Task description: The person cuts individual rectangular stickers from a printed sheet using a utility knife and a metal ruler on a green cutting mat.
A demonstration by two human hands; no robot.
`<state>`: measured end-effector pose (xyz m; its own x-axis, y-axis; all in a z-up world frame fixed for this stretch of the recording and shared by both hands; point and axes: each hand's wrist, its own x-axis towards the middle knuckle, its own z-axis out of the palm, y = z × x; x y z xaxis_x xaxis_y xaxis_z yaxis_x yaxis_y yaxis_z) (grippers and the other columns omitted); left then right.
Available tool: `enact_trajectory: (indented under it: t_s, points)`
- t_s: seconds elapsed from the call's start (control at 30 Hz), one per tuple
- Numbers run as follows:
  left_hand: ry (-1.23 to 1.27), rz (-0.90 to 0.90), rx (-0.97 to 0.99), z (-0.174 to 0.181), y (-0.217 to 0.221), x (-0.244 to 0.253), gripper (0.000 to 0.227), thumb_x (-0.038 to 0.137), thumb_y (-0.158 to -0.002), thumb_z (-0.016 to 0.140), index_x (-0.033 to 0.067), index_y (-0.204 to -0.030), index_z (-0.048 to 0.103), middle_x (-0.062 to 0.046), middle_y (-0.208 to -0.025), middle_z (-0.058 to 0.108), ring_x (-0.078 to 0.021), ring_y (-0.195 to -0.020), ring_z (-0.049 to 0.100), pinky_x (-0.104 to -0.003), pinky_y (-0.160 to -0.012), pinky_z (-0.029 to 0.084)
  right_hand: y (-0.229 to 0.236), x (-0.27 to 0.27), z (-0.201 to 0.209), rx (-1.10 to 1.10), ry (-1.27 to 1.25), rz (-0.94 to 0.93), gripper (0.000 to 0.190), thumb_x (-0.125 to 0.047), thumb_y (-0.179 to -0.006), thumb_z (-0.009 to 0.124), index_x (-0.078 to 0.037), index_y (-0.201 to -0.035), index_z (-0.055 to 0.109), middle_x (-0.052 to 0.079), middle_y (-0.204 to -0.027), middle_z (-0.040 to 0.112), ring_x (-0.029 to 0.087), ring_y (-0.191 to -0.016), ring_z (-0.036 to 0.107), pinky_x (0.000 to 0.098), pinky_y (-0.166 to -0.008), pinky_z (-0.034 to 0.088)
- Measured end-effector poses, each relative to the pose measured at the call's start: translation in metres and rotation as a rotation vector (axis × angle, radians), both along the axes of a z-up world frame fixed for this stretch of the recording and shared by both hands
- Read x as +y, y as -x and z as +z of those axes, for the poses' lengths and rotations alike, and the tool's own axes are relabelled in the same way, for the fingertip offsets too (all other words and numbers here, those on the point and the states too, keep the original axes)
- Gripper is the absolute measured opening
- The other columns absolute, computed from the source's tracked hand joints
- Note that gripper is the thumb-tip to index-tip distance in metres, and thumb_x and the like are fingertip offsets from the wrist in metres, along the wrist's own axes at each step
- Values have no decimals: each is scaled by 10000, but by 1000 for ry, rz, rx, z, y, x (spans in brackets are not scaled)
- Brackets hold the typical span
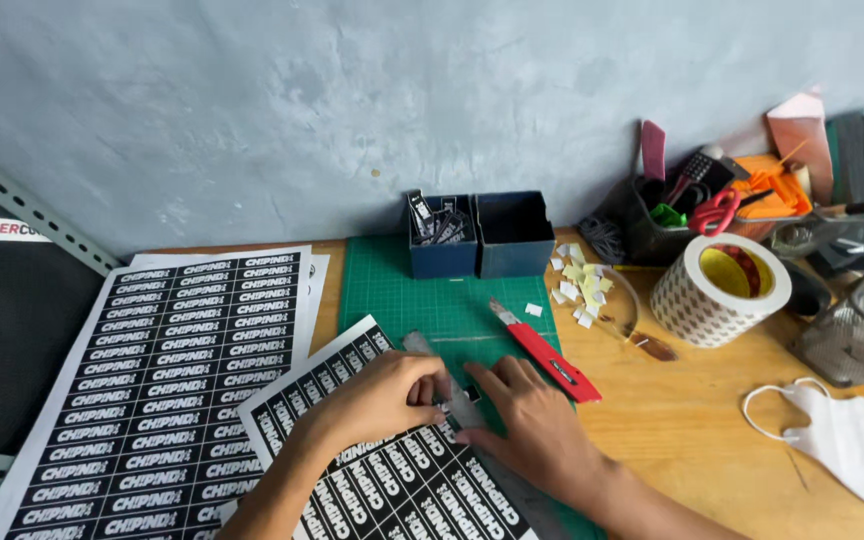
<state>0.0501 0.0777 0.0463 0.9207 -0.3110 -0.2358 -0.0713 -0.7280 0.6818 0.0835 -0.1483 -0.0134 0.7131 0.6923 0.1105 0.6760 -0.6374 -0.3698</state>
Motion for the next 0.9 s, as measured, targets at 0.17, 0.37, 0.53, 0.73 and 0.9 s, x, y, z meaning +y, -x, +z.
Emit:
enact_trajectory:
  t_s: [0.17, 0.37, 0.53, 0.73, 0.9]
  points:
    - [-49, 60, 17, 4, 0, 2, 218, 271, -826, 867, 149, -861, 690, 17, -684, 671, -113, -622, 616, -295, -592, 434, -4, -3, -11, 35, -27, -51, 751, -433, -817, 841, -194, -1447, 511, 84, -1076, 597, 342, -1060, 596, 507, -770, 530]
    - [-102, 53, -21, 4, 0, 0, 244, 310, -816, 884, 151, -828, 700, 28, -674, 695, -101, -603, 626, -293, -570, 442, -13, -8, -22, 134, -68, -157, 722, -281, -761, 850, -204, -1412, 547, 47, -963, 703, 301, -894, 703, 493, -684, 529]
    - [-87, 55, -36, 3, -2, -2, 218, 288, -835, 866, 153, -816, 697, 60, -648, 715, -76, -573, 639, -282, -569, 468, -15, -11, -14, 237, -78, -196, 675, -255, -759, 803, -217, -1386, 556, -3, -913, 718, 273, -850, 708, 443, -691, 502]
    - [-135, 64, -137, -9, -5, -4, 192, 258, -861, 834, 165, -811, 673, 57, -639, 701, -102, -569, 641, -311, -559, 475, -18, -10, 1, 358, -101, -206, 197, -210, -803, 771, -214, -951, 642, -24, -706, 679, 205, -662, 629, 388, -641, 447]
    - [-158, 118, -282, -7, -7, -9, 338, 177, -939, 710, 104, -1265, 657, -7, -573, 676, -159, -490, 637, -247, -489, 487, -27, -10, 21, 353, -344, -330, 210, -241, -875, 706, -165, -1051, 622, 72, -782, 749, 297, -691, 752, 437, -659, 572]
